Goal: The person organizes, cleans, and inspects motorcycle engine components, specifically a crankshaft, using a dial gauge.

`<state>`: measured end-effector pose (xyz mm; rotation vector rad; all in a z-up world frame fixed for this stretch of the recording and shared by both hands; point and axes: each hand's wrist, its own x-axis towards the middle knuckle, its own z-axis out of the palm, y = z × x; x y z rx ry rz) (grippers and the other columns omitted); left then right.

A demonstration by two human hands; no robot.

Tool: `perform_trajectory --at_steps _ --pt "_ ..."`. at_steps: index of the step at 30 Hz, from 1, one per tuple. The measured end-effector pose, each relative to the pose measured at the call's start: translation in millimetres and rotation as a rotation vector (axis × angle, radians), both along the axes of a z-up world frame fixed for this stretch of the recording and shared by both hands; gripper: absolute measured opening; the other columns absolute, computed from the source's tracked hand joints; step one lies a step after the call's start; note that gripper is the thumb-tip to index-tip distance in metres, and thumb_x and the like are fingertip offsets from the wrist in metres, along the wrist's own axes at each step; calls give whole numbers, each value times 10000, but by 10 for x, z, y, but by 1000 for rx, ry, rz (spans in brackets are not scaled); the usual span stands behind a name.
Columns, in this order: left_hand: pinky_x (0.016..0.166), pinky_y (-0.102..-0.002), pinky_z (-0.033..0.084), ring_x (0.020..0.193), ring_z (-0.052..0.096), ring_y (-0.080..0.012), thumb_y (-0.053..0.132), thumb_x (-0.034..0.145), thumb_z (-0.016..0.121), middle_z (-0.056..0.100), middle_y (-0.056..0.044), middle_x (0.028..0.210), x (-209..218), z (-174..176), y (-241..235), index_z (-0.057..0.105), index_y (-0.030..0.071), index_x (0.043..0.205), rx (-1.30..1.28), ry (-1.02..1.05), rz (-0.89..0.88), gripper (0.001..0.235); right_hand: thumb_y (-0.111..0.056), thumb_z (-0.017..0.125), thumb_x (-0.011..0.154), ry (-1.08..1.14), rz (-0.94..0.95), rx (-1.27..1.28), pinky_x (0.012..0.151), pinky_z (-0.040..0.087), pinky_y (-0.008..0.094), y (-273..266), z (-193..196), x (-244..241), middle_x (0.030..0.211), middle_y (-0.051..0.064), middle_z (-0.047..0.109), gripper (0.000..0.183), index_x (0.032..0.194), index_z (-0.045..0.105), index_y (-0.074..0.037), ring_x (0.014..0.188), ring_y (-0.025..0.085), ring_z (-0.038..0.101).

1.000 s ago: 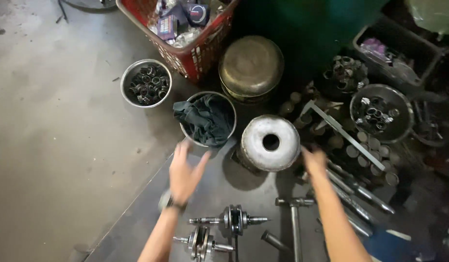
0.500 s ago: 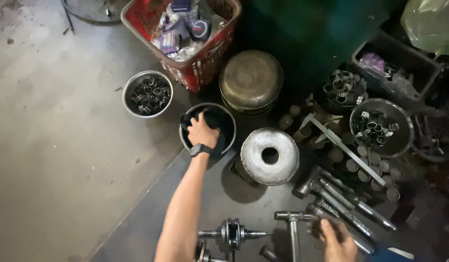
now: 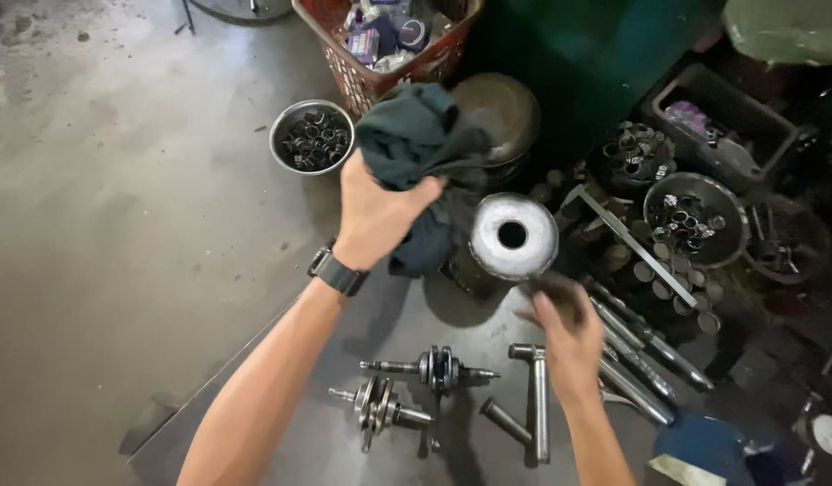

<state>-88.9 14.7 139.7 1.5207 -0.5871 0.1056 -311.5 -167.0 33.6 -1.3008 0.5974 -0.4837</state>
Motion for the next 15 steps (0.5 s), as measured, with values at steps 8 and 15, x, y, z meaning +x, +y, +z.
perform_trajectory --at_steps 8,15 --pt "893 -324 576 959 687 -149 2 803 805 738 -31 1067 -784 496 -301 706 -33 1142 -381 346 -376 356 -370 598 969 -387 351 882 891 593 452 -17 282 310 1261 115 686 477 1334 616 -63 1094 276 690" --pt "1138 -338 481 1250 595 -158 65 766 814 612 -67 1331 -1089 203 -313 515 46 1369 -334 176 -432 673 -322 577 993 -90 326 425 888 549 380 -1233 -425 75 1191 104 672 431 1319 603 -42 1010 230 665"
